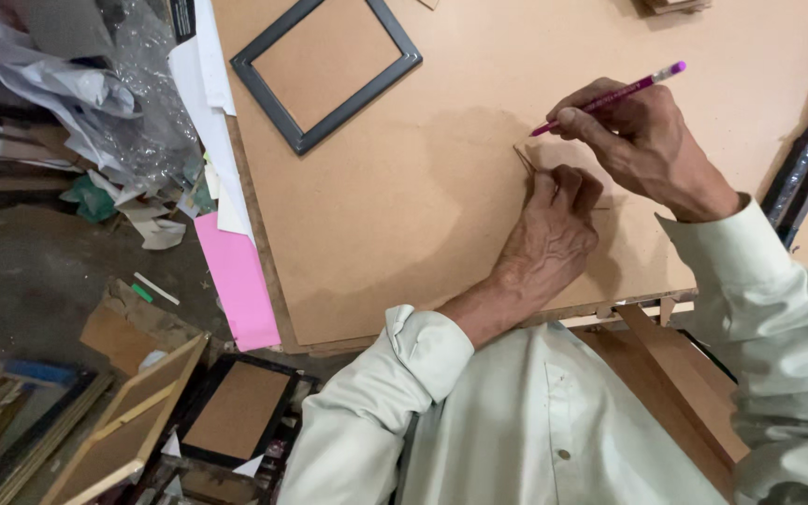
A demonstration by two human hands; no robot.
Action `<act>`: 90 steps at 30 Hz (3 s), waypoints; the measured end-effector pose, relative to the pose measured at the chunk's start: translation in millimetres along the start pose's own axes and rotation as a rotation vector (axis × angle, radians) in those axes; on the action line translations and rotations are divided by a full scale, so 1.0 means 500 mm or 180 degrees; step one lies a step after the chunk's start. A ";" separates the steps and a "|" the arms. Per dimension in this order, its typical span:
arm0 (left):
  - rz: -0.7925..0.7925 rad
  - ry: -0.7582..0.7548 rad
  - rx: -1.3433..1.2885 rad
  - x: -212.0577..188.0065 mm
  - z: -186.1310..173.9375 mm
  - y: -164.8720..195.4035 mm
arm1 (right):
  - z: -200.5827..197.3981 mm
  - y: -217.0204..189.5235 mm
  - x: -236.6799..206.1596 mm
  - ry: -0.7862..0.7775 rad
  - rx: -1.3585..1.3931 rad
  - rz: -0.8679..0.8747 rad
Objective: The person uses large shears to cut small rectangular pieces from a sheet of cardboard on a workbench. They then set the shears aside, pick up a pencil, and mark lines on a cardboard piece before resuming cutting along the marked lines.
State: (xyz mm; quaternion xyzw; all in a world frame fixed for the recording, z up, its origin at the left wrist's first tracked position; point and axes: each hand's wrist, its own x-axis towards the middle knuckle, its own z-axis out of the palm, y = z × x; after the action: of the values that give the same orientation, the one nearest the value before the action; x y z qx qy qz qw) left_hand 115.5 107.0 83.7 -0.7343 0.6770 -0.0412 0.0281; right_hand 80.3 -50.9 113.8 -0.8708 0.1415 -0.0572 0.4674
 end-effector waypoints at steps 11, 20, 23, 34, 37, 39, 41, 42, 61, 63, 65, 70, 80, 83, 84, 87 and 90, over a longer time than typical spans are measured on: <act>-0.0105 -0.0110 -0.0426 0.003 0.019 0.015 | 0.005 -0.021 0.041 -0.0568 -0.0455 0.0534; 0.0190 -0.0411 -0.0315 0.008 -0.019 -0.001 | -0.042 0.034 0.037 0.0005 -0.0980 -0.0851; 0.0287 -0.0548 -0.0202 -0.003 -0.021 -0.005 | -0.089 0.037 -0.019 0.0580 -0.0055 -0.0833; 0.0764 0.1014 -0.0611 0.085 0.086 -0.060 | -0.084 0.116 -0.239 0.1904 0.0852 0.1993; 0.1212 0.0634 -0.1224 0.104 0.098 -0.086 | -0.081 0.136 -0.231 0.1754 0.0613 0.2327; 0.1399 0.0529 -0.0984 0.115 0.096 -0.090 | -0.113 0.153 -0.221 0.1756 0.0465 0.2038; 0.1412 0.0523 -0.0922 0.120 0.085 -0.089 | -0.167 0.164 -0.246 0.2011 0.0248 0.1301; 0.1347 0.0593 -0.0977 0.124 0.078 -0.093 | -0.194 0.171 -0.260 0.2194 0.0013 0.0930; -0.0593 0.0756 -0.0827 -0.003 0.061 0.138 | -0.174 0.301 -0.650 0.1761 -0.0041 0.1750; -0.1101 0.0928 -0.0640 -0.026 0.054 0.116 | -0.176 0.298 -0.655 0.1876 0.0588 0.1762; -0.1465 0.1105 -0.0474 -0.037 0.045 0.101 | -0.160 0.280 -0.644 0.2001 0.1003 0.1874; -0.1917 0.0640 -0.1000 0.043 0.024 0.095 | -0.034 0.191 -0.669 0.2097 0.2050 0.2768; -0.1599 -0.0188 -0.1338 0.083 -0.066 0.086 | 0.283 0.262 -0.787 0.1490 0.4219 0.2928; -0.1417 0.0020 -0.1798 0.082 -0.045 0.063 | 0.305 0.242 -0.799 0.1580 0.3659 0.3175; -0.1294 0.0269 -0.2028 0.084 -0.027 0.055 | 0.313 0.233 -0.811 0.1696 0.3338 0.3160; -0.0825 0.1093 -0.2716 0.098 0.048 0.023 | 0.319 0.145 -0.864 0.1702 0.2351 0.3482; -0.1075 0.1034 -0.3700 0.129 0.124 0.019 | 0.318 0.063 -0.882 0.1558 0.2034 0.3438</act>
State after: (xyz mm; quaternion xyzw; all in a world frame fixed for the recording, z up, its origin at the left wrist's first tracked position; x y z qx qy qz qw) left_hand 117.3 41.2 22.7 -0.7108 0.4590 0.2188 -0.4861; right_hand -309.4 191.7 13.6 -0.4586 0.6351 -0.0502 0.6195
